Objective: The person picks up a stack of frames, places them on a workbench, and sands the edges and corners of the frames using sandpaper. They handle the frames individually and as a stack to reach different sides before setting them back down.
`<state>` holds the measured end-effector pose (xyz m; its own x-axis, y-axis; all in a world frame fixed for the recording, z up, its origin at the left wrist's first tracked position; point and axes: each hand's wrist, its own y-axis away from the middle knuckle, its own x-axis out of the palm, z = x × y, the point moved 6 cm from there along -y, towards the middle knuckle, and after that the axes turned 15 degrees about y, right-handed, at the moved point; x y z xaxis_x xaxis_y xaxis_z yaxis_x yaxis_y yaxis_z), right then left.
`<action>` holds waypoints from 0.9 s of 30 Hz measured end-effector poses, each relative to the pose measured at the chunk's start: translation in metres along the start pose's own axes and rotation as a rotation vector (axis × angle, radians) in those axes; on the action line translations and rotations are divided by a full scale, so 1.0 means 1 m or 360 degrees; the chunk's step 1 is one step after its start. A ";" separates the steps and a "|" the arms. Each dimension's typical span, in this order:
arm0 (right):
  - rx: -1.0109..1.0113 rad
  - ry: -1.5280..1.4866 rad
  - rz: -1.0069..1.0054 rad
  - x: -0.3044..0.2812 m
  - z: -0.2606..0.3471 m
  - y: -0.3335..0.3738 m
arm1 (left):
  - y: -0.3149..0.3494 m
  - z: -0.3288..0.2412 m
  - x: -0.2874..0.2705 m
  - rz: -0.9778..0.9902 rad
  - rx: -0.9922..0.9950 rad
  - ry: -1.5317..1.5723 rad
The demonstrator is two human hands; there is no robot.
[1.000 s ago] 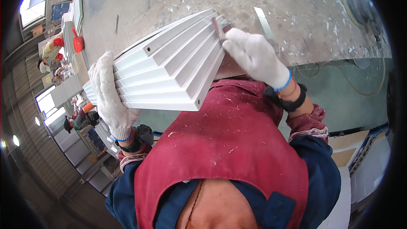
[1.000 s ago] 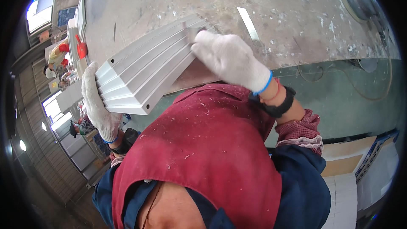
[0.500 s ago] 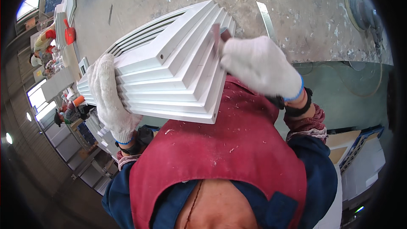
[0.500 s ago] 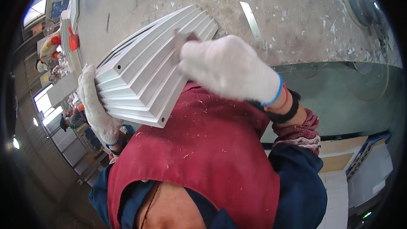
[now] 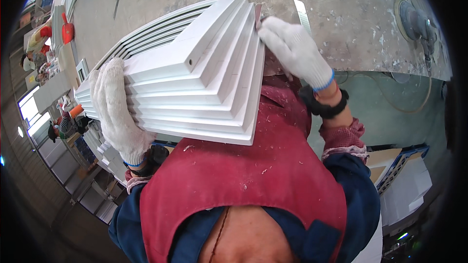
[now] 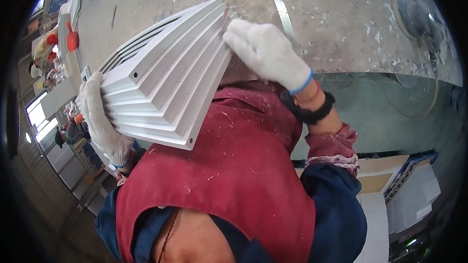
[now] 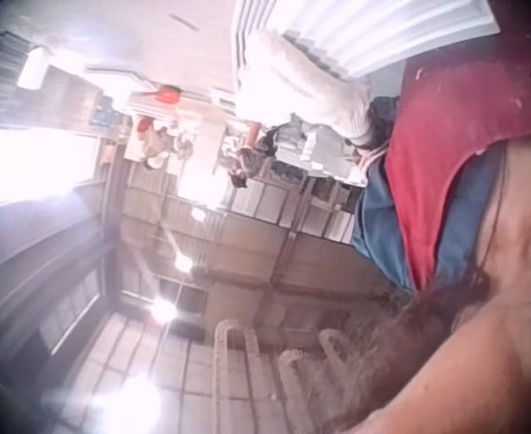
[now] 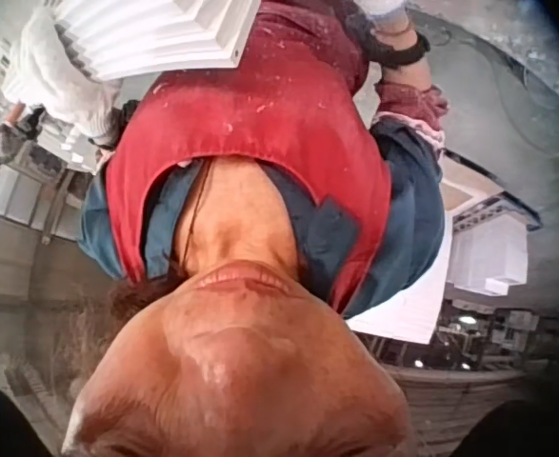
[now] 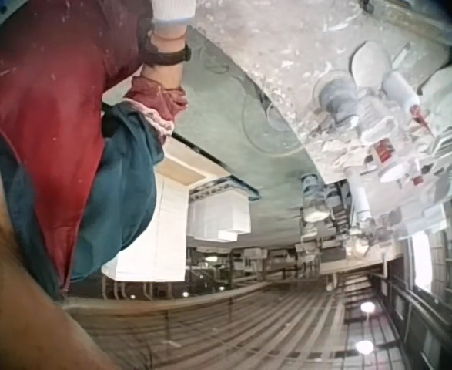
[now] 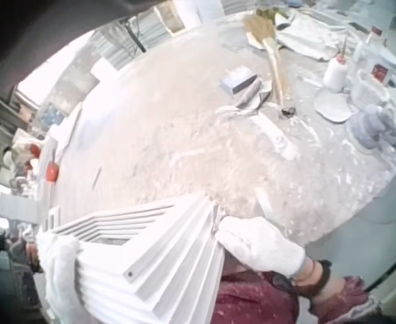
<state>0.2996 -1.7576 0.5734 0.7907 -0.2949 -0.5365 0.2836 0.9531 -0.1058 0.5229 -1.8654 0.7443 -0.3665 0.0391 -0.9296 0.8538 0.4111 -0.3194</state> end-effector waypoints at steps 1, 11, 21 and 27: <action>0.0082 0.0180 0.0001 0.008 -0.018 -0.007 | 0.000 -0.001 0.000 0.0006 0.0018 0.0025; 0.0150 0.1010 -0.0340 -0.025 -0.032 -0.040 | 0.008 -0.002 0.000 0.0028 0.0019 -0.0002; 0.0450 0.1515 -0.0835 -0.117 -0.077 -0.046 | 0.009 -0.004 0.000 -0.0037 -0.0004 -0.0023; 0.0208 0.1642 -0.1319 -0.142 -0.040 -0.044 | 0.008 -0.005 -0.002 -0.0036 0.0007 -0.0014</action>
<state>0.1531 -1.7547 0.6211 -0.3949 -0.5393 -0.7438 0.5739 0.4873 -0.6581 0.5287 -1.8581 0.7448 -0.3827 0.0221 -0.9236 0.8468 0.4081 -0.3411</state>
